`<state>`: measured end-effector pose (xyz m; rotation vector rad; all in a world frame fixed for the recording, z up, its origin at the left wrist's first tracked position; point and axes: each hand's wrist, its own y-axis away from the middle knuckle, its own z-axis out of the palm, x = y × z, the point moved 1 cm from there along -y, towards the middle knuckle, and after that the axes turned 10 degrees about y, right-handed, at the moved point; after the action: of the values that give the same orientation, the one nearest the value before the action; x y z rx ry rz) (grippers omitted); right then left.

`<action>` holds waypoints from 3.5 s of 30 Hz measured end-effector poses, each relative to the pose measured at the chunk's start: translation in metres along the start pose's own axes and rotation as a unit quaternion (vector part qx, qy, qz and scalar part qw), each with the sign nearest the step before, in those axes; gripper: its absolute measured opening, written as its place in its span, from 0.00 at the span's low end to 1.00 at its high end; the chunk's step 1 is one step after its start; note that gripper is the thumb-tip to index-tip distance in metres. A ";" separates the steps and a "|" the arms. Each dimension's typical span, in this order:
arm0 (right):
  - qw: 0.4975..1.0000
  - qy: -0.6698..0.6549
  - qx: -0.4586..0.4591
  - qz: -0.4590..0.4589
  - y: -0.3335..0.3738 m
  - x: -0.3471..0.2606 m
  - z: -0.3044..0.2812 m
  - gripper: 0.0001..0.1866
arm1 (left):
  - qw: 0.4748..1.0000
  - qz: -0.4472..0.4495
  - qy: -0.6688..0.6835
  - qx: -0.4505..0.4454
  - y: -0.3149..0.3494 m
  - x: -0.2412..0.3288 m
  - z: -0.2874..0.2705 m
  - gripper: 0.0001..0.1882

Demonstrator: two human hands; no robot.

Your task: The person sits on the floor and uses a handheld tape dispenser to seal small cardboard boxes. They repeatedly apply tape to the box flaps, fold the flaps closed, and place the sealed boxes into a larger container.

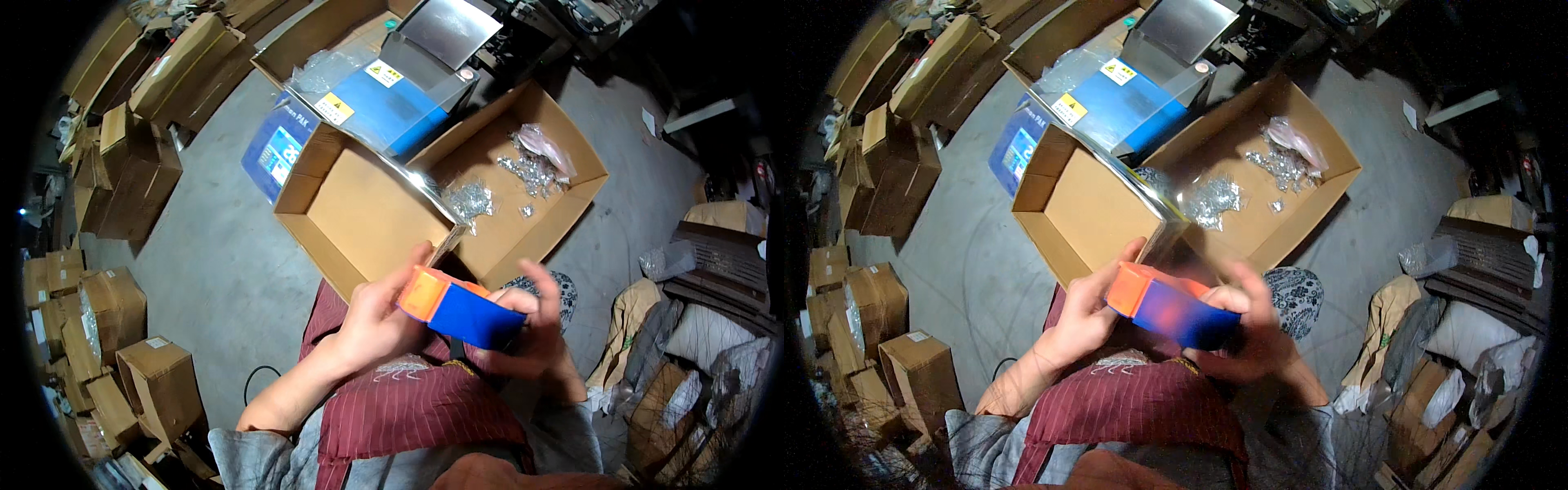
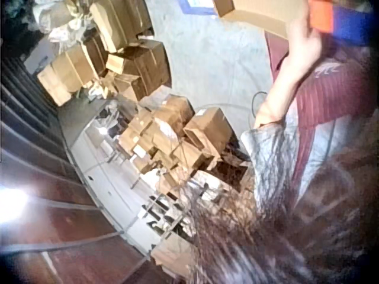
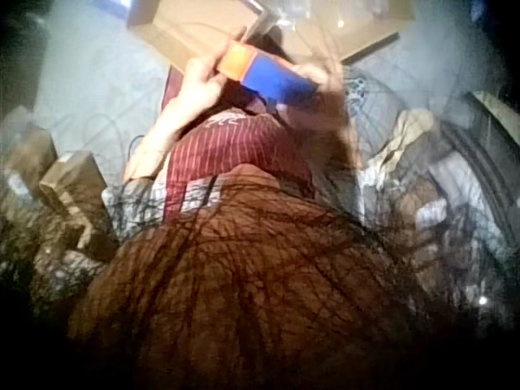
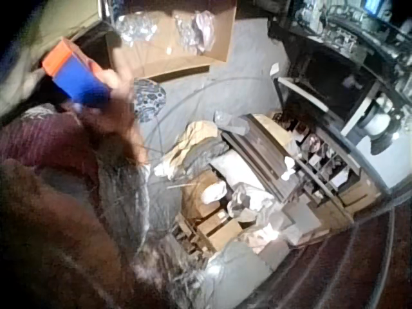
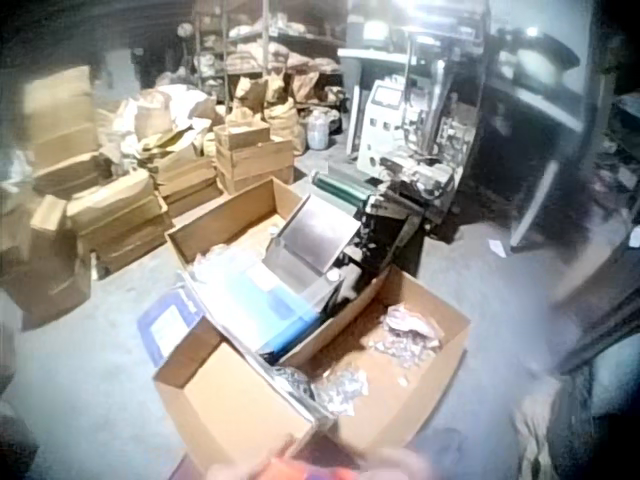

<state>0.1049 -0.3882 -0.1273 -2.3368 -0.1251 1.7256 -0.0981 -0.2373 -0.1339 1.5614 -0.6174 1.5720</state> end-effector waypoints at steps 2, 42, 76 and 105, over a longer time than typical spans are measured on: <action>0.994 0.009 -0.050 0.097 0.002 -0.013 0.001 0.60 | 0.997 -0.009 -0.066 0.026 -0.001 0.004 0.000 0.28; 0.905 0.424 0.027 0.011 0.000 0.003 -0.060 0.37 | 0.974 0.088 -0.176 0.116 -0.048 0.016 -0.032 0.22; 0.924 0.274 0.092 -0.250 -0.048 -0.055 -0.061 0.26 | 0.992 0.030 0.028 0.123 0.011 0.128 -0.066 0.20; 0.724 0.682 0.103 -0.005 -0.069 -0.068 0.029 0.41 | 0.964 0.218 0.023 0.152 -0.036 0.108 -0.029 0.21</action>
<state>0.0621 -0.3318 -0.0557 -2.7081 0.2949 -0.3166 -0.0745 -0.1714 -0.0394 1.6815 -0.7594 2.1087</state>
